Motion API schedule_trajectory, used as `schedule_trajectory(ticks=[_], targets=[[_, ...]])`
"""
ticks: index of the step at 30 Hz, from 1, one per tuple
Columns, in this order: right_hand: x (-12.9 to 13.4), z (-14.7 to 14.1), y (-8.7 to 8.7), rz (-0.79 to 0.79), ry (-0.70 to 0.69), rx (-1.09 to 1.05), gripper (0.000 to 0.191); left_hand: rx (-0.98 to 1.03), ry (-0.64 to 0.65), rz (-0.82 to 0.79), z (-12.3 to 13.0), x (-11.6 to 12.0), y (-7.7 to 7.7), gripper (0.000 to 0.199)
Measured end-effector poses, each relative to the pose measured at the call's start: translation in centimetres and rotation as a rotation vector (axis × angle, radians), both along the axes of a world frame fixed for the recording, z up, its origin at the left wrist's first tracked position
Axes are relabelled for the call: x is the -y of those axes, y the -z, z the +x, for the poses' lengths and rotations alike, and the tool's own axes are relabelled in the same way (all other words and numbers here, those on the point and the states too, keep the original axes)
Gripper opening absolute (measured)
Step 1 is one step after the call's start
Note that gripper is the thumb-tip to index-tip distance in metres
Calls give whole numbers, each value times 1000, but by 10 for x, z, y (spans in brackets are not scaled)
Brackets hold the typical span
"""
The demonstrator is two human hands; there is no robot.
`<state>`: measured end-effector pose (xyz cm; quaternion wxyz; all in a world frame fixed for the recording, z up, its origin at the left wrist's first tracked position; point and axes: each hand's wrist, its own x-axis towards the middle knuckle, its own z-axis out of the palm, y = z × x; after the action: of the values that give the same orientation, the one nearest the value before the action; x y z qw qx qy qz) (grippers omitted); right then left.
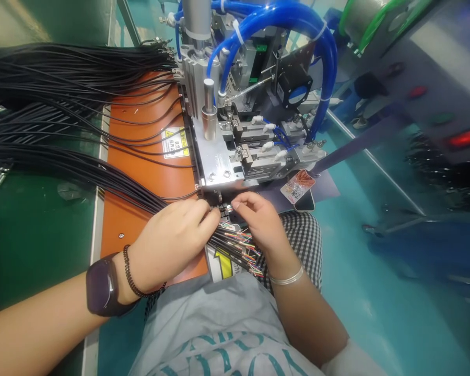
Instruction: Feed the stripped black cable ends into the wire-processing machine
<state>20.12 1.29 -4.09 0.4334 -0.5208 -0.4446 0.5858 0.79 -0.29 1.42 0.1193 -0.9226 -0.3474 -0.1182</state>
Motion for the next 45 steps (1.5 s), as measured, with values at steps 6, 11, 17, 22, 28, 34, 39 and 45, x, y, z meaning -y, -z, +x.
schedule_trajectory(ticks=[6,11,17,22,28,34,39,45], targets=[[0,-6,-1,-133,-8,-39,16,-56,-105,-92,5,11,-12,19],[9,4,-2,91,64,153,14,-82,-138,-42,4,24,-15,29],[26,20,-23,555,-200,434,17,-78,-156,-101,1,25,-15,27],[28,16,-32,842,-393,530,20,-71,-158,-184,-2,22,-17,16],[23,7,-19,880,-325,459,14,-23,-165,-145,-9,12,-8,33],[17,6,-20,815,-192,469,14,47,-88,-54,-11,15,-9,45],[18,10,-24,763,-168,400,11,64,-1,13,-10,20,-14,37],[22,10,-27,654,-185,344,6,36,49,59,-5,19,-15,38]])
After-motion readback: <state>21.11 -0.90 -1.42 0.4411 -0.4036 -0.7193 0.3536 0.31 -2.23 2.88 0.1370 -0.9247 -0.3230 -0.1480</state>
